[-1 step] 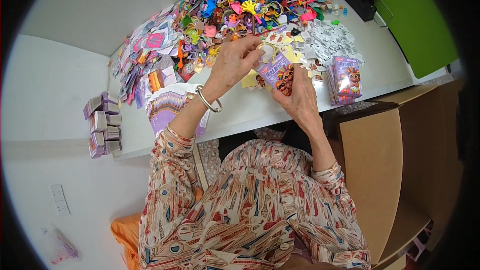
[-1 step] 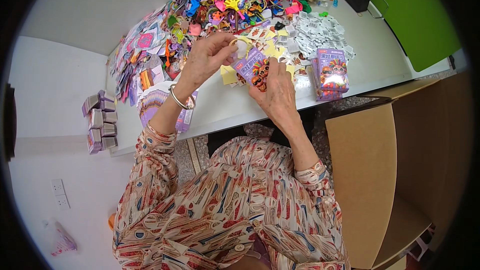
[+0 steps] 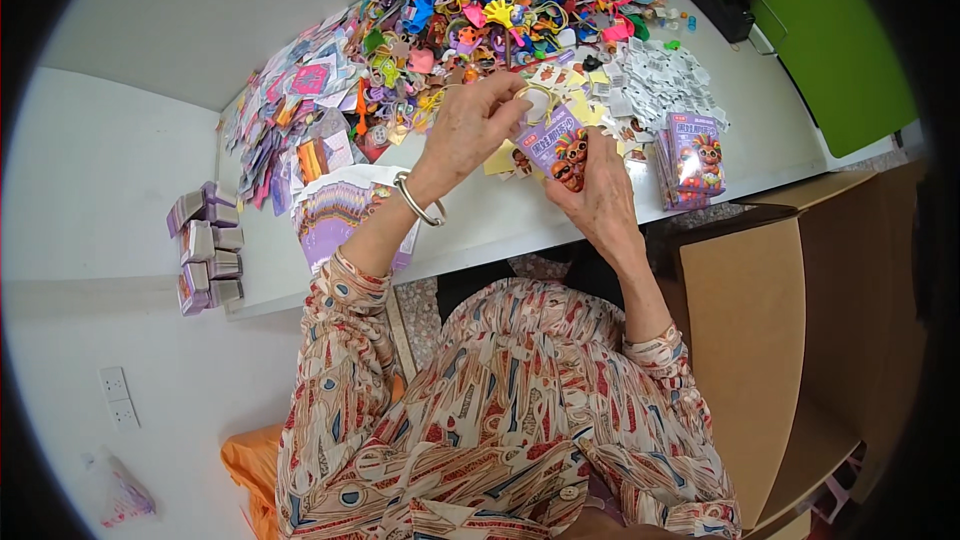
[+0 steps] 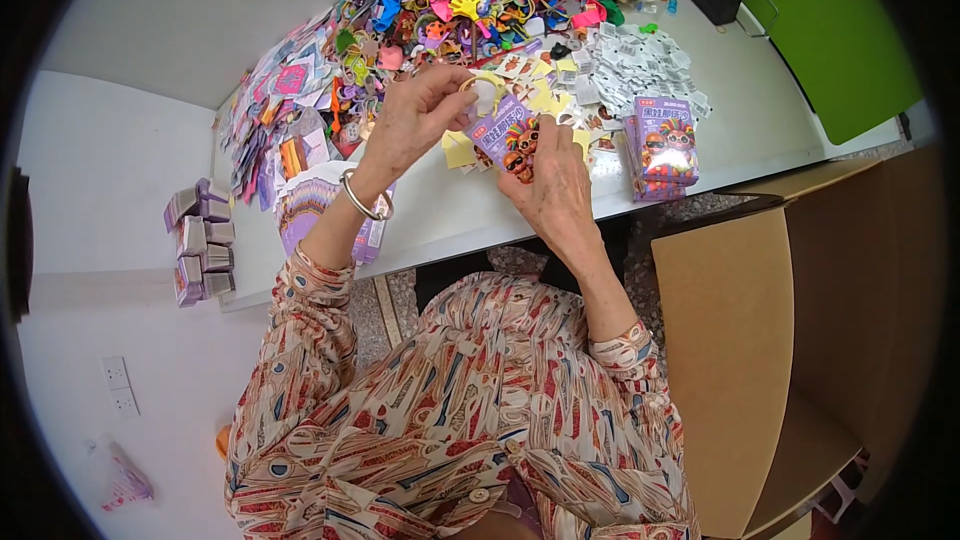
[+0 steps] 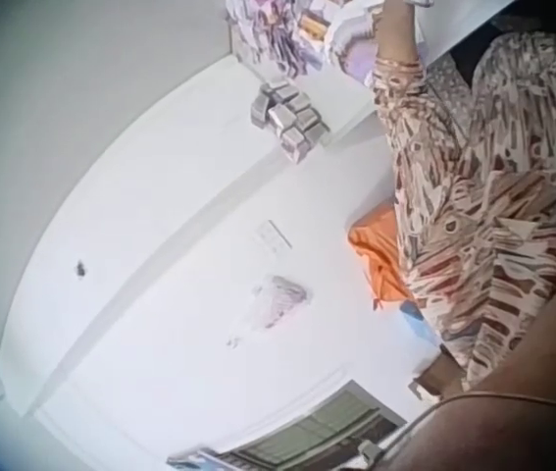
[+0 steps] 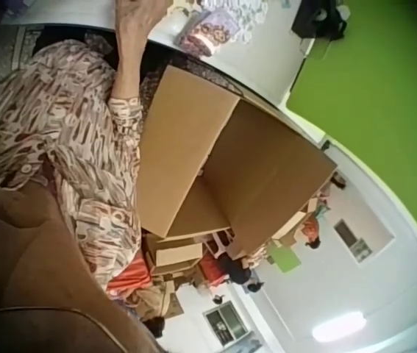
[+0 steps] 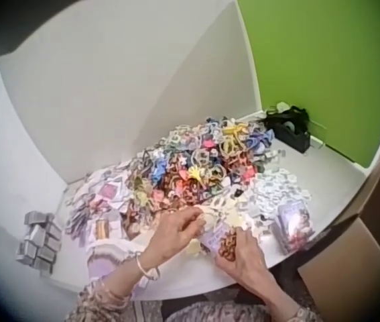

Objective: Packaging small toy items into individual boxes and organizing them into a shipping container.

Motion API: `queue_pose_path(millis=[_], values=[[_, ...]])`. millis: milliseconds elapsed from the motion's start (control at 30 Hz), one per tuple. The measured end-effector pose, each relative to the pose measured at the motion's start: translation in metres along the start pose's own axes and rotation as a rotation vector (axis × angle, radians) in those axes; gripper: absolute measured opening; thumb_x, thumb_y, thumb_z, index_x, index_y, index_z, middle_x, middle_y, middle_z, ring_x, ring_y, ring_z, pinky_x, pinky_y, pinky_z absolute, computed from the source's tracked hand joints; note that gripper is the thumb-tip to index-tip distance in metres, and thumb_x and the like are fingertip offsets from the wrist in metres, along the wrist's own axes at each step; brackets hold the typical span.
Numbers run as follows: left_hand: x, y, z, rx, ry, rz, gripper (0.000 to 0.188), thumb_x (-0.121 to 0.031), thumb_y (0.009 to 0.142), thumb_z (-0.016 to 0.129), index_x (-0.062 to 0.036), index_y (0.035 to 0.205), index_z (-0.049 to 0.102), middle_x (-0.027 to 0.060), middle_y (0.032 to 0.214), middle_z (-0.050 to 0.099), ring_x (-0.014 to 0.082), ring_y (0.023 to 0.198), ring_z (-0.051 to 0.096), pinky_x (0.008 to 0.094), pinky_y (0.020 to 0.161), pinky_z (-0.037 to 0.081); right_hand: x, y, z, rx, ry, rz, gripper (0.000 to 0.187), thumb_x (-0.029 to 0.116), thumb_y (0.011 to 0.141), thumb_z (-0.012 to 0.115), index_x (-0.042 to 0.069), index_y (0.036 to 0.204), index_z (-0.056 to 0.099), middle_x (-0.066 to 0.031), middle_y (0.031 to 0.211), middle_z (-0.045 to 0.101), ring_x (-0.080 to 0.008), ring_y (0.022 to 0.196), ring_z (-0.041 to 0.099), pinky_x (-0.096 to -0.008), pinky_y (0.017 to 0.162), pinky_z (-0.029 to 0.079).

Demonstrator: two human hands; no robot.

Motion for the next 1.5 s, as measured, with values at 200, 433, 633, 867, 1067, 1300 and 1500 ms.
queue_pose_path(millis=[200,433,633,867,1067,1300,1500], values=[[-0.002,-0.019,0.023,-0.207,0.479,0.374,0.019,-0.016,0.087,0.062,-0.0019,0.099,0.065,0.0132,0.079,0.067,0.0237,0.061,0.061,0.0317,0.059,0.048,-0.002,-0.003,0.009,0.017,-0.028,-0.018,0.065,0.018,0.070,0.071,-0.006,0.123,0.042,-0.0235,0.099,0.052,-0.0407,0.094,0.054,-0.0461,0.082,0.044],[-0.007,-0.023,0.025,-0.294,0.128,0.195,0.013,-0.011,0.087,0.060,-0.0017,0.096,0.063,0.0135,0.086,0.067,0.0307,0.071,0.063,0.0366,0.064,0.048,0.001,-0.007,0.004,-0.013,0.036,-0.007,0.070,0.019,0.068,0.073,-0.010,0.124,0.042,-0.0251,0.107,0.054,-0.0378,0.094,0.056,-0.0417,0.081,0.047],[-0.003,-0.033,0.029,-0.272,0.337,0.349,0.016,-0.010,0.088,0.059,-0.0016,0.101,0.064,0.0130,0.096,0.066,0.0283,0.078,0.064,0.0338,0.068,0.051,-0.004,-0.011,0.010,-0.011,-0.024,-0.035,0.069,0.019,0.069,0.074,-0.009,0.123,0.042,-0.0250,0.105,0.055,-0.0363,0.091,0.057,-0.0411,0.080,0.047],[0.045,-0.043,-0.046,-0.271,0.239,-0.085,0.023,-0.012,0.086,0.061,-0.0014,0.106,0.063,0.0150,0.095,0.066,0.0264,0.081,0.066,0.0319,0.072,0.051,-0.007,-0.009,0.004,0.006,0.054,0.034,0.069,0.021,0.070,0.075,-0.009,0.123,0.043,-0.0242,0.102,0.057,-0.0337,0.089,0.058,-0.0394,0.080,0.047],[0.129,-0.047,-0.050,-0.160,0.778,0.043,0.028,-0.011,0.077,0.062,-0.0022,0.103,0.062,0.0178,0.100,0.062,0.0352,0.093,0.060,0.0416,0.080,0.048,0.004,-0.007,0.010,0.018,0.098,0.010,0.069,0.023,0.069,0.074,-0.010,0.122,0.044,-0.0222,0.100,0.058,-0.0323,0.087,0.059,-0.0391,0.079,0.048],[0.133,-0.037,-0.061,-0.095,0.600,-0.099,0.020,-0.011,0.073,0.066,-0.0004,0.087,0.057,0.0147,0.078,0.062,0.0287,0.072,0.062,0.0389,0.066,0.048,0.003,-0.008,0.012,0.005,0.001,-0.021,0.071,0.025,0.069,0.073,-0.011,0.122,0.043,-0.0253,0.101,0.058,-0.0348,0.090,0.060,-0.0404,0.080,0.048],[0.132,-0.040,-0.066,-0.240,0.529,-0.024,0.022,-0.012,0.073,0.071,0.0010,0.084,0.057,0.0118,0.072,0.063,0.0209,0.063,0.061,0.0335,0.060,0.048,0.008,-0.008,0.017,0.028,0.006,-0.041,0.071,0.023,0.068,0.074,-0.011,0.122,0.043,-0.0297,0.105,0.057,-0.0395,0.090,0.062,-0.0427,0.079,0.050]])
Point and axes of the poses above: each hand's wrist, its own y-axis towards the middle knuckle, its own z-axis out of the palm, x = y × z, the point moved 4 cm from there along y, towards the middle knuckle
